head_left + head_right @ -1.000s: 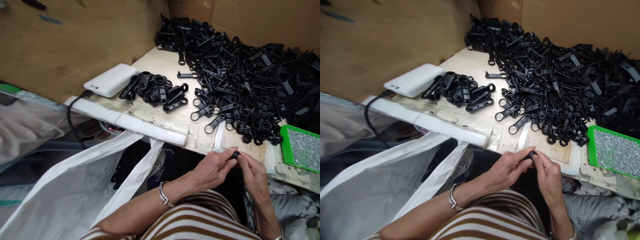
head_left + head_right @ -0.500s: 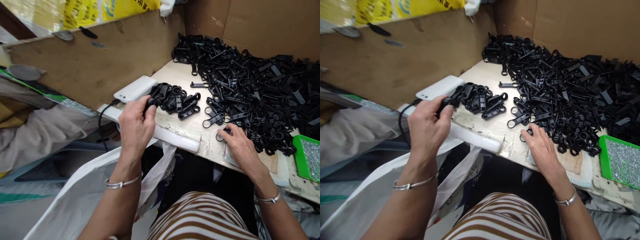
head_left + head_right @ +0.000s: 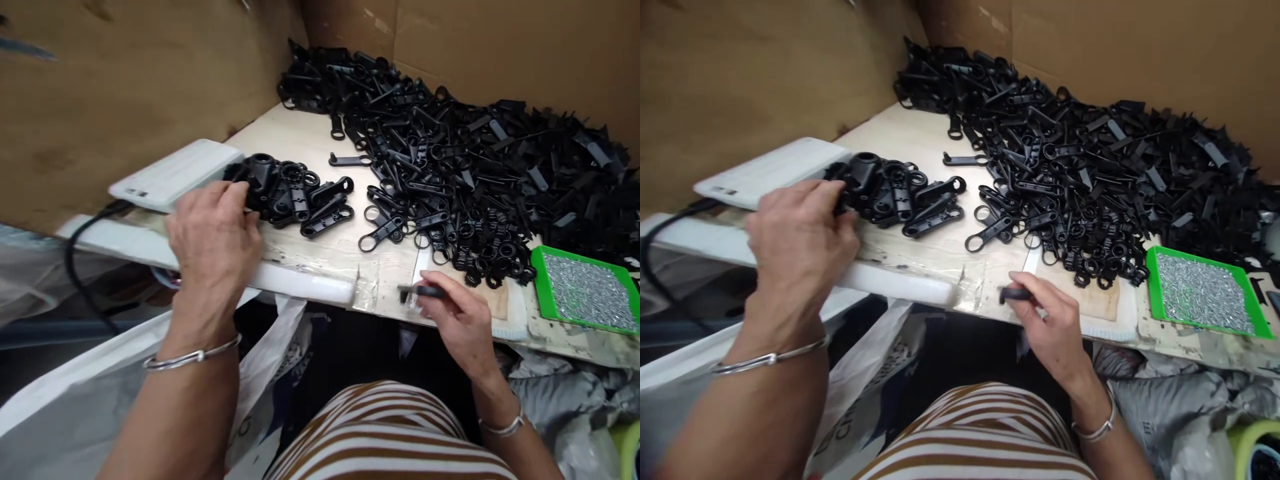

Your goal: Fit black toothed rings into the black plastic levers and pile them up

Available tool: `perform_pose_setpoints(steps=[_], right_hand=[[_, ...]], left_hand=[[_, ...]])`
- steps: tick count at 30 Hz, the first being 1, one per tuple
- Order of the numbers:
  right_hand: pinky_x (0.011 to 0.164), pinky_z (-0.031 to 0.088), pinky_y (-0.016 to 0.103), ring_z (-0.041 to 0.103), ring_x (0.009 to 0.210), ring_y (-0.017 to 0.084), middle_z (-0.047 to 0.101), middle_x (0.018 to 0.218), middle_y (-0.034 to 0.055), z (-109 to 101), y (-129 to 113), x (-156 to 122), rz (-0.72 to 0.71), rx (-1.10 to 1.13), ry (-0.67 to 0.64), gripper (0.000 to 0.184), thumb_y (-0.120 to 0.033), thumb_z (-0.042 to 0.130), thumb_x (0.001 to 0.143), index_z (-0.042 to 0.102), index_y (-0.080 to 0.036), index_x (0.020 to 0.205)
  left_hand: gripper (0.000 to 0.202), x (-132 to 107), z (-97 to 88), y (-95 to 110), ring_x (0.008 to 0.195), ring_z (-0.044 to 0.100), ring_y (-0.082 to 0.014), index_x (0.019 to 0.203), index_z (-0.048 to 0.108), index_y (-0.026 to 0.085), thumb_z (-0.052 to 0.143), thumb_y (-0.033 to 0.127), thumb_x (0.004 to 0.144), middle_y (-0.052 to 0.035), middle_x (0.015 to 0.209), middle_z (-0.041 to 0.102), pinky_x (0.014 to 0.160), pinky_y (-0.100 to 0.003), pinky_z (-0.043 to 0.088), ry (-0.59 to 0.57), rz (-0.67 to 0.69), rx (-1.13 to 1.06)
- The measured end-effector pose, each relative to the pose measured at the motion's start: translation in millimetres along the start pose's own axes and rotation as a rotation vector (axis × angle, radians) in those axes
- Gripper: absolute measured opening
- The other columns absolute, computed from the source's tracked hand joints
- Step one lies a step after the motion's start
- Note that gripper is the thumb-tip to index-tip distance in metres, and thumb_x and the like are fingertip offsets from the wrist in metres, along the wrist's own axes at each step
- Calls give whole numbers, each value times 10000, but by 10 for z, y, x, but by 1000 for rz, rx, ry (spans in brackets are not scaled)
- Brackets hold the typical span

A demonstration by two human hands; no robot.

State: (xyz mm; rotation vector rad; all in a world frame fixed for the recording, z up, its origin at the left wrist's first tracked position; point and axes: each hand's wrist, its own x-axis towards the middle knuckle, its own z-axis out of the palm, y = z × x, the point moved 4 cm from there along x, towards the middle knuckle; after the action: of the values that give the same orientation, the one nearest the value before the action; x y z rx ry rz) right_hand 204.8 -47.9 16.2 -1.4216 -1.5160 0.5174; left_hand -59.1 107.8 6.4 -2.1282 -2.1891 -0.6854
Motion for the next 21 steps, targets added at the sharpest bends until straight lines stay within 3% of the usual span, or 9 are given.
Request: perform_pose_setpoints(steps=[4, 7, 8, 10, 13, 14, 16, 19, 21], right_hand=[[504, 569, 224, 640, 512, 96, 707, 768, -29, 11, 174, -242, 369, 328, -5, 330, -269, 677, 829, 670, -253, 1159], [472, 561, 240, 629, 475, 107, 688, 687, -35, -29, 277, -319, 512, 433, 52, 371, -357, 686, 822, 653, -228, 1168], [472, 559, 246, 622, 461, 112, 668, 628, -44, -36, 295, -329, 534, 447, 56, 384, -383, 680, 828, 646, -217, 1173], [478, 556, 252, 614, 448, 120, 637, 555, -55, -44, 312, -341, 559, 462, 47, 408, -423, 664, 843, 635, -203, 1185], [522, 572, 272, 650, 514, 138, 695, 662, -14, -93, 318, -348, 563, 430, -36, 433, -471, 609, 881, 628, -209, 1225], [543, 578, 282, 660, 541, 144, 710, 702, 1, -138, 325, -343, 546, 380, -74, 428, -479, 571, 904, 631, -212, 1234], [612, 587, 301, 674, 606, 152, 733, 799, 33, -307, 357, -306, 448, 153, -57, 388, -456, 514, 942, 662, -211, 1202], [814, 566, 348, 688, 833, 193, 731, 971, 87, -602, 408, -215, 180, -389, 128, 298, -358, 500, 960, 715, -189, 1078], [885, 534, 372, 658, 969, 227, 703, 1055, 109, -655, 476, -171, 49, -675, 131, 259, -304, 509, 955, 719, -183, 1048]], left_hand=[[471, 38, -5, 1, 1288, 513, -252, 1281, 570, 62, 483, 167, 830, -144, 1371, 580, 1116, -420, 377, 102, 106, -153], [383, -210, -197, 235, 1244, 551, -270, 1193, 633, 67, 531, 259, 878, -147, 1274, 645, 1114, -453, 382, 285, 174, -266], [379, -344, -233, 370, 1205, 579, -268, 1182, 643, 78, 551, 304, 892, -145, 1232, 669, 1094, -447, 404, 268, 210, -333], [340, -651, -206, 725, 1043, 658, -217, 1152, 663, 132, 541, 342, 914, -96, 1111, 721, 975, -366, 502, 22, 358, -599], [368, -1158, 60, 1273, 792, 679, -166, 1241, 607, 178, 525, 324, 913, -32, 887, 734, 763, -285, 558, -745, 496, -922], [375, -1271, 138, 1387, 722, 661, -148, 1259, 589, 174, 504, 304, 918, -20, 828, 718, 715, -267, 552, -884, 462, -990], [384, -1390, 279, 1529, 649, 631, -131, 1253, 581, 154, 493, 318, 917, -25, 804, 692, 649, -253, 538, -1047, 329, -1131], [401, -1418, 402, 1598, 616, 613, -135, 1188, 605, 126, 532, 385, 890, -54, 815, 674, 542, -236, 492, -1155, 134, -1275], [405, -1412, 414, 1603, 591, 581, -124, 1185, 608, 118, 562, 371, 872, -45, 763, 652, 501, -215, 438, -1194, 64, -1326]])
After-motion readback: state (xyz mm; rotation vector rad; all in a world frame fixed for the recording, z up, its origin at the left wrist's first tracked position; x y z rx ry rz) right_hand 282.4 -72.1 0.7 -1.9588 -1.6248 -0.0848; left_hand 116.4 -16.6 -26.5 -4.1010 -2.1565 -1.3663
